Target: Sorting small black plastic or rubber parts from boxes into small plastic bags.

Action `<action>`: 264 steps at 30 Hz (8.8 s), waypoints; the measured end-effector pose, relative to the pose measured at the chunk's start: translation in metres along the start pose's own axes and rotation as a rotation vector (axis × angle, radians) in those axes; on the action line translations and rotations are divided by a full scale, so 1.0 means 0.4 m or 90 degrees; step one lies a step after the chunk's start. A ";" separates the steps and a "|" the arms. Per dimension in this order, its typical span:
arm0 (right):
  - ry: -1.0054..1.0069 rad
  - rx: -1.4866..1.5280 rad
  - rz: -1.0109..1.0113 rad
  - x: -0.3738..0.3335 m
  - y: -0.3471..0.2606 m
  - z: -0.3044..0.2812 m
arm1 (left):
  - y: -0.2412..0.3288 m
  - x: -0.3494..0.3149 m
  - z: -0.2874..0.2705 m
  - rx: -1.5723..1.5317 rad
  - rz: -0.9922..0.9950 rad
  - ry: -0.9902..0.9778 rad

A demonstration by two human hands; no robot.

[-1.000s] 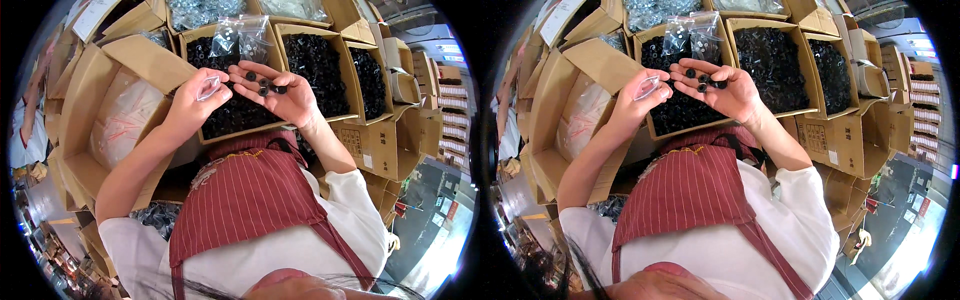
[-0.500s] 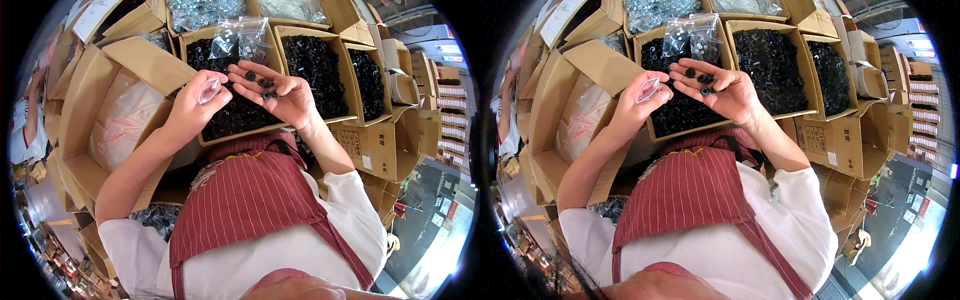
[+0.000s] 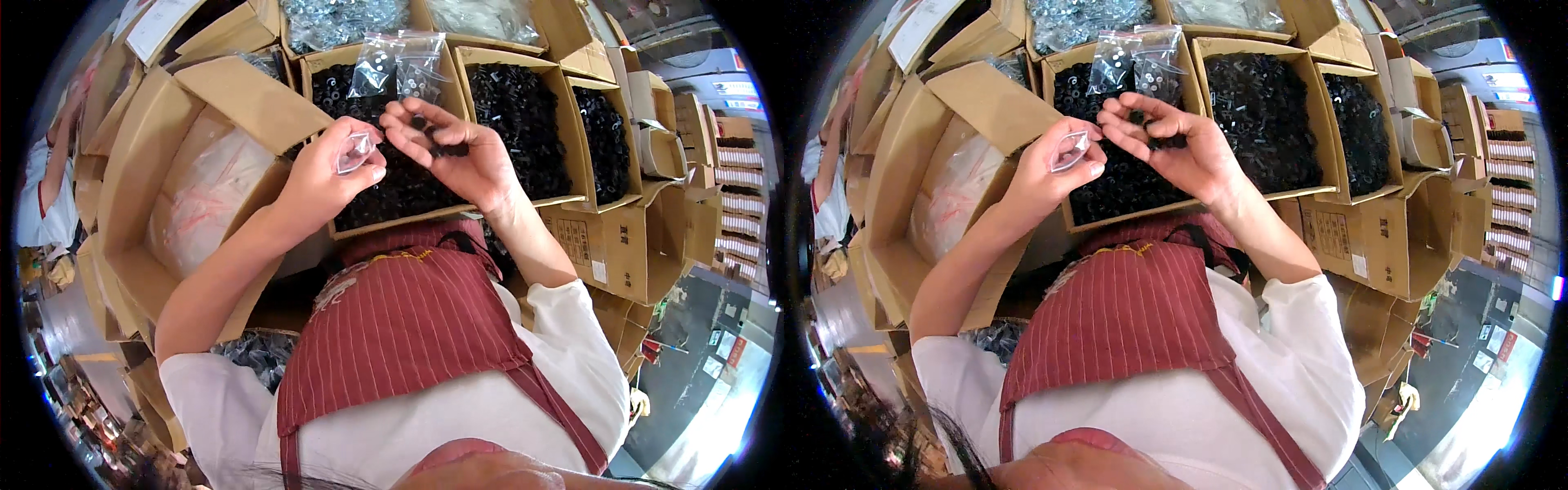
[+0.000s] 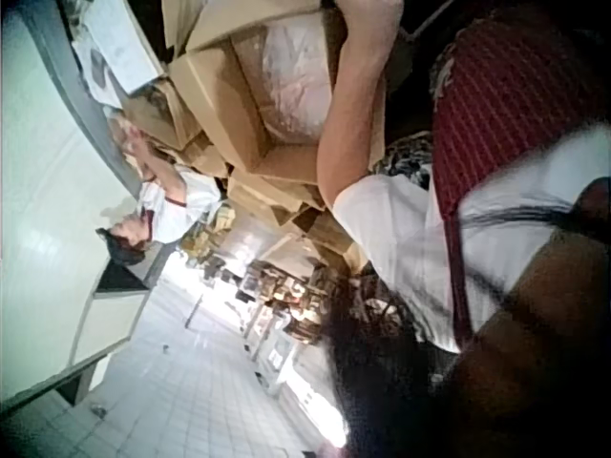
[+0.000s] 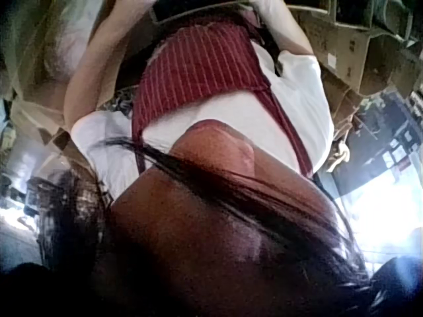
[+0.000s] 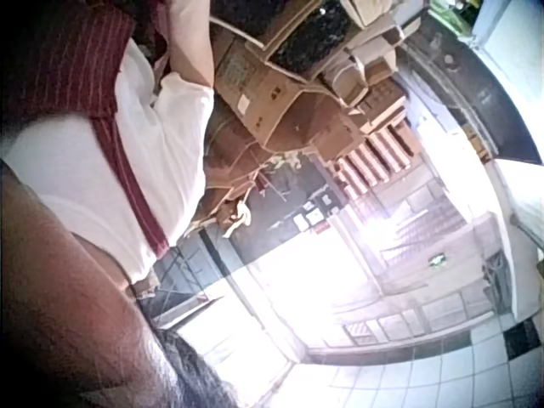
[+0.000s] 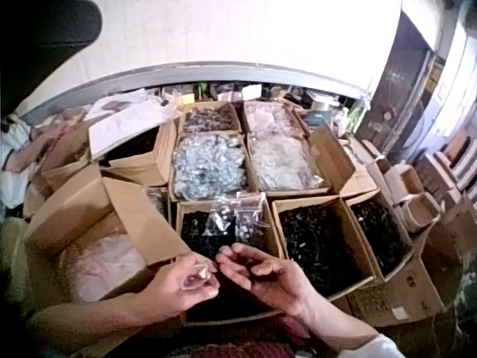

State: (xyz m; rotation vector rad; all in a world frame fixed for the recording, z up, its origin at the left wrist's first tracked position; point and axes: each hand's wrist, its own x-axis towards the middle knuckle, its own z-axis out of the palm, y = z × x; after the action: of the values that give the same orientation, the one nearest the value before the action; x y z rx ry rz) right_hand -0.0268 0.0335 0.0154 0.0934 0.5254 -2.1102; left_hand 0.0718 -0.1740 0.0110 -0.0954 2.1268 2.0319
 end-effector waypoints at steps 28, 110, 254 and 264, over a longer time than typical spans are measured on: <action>-0.189 -0.472 -0.275 0.104 0.086 0.203 | 0.007 0.007 0.019 -0.014 0.246 0.121; -0.139 -0.596 -0.139 0.004 0.008 0.066 | 0.163 -0.049 -0.037 0.087 0.063 0.119; -0.073 -0.067 0.081 -0.051 -0.037 -0.012 | 0.011 -0.007 0.020 0.180 0.141 0.104; -0.001 -0.092 0.070 -0.048 -0.034 -0.009 | 0.031 -0.012 0.015 0.180 0.086 0.053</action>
State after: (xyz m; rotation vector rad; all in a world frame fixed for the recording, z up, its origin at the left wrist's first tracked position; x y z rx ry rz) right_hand -0.0277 0.0563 0.0219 0.0375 0.6564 -1.9588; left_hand 0.0748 -0.1679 0.0237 0.0057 2.5107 1.7999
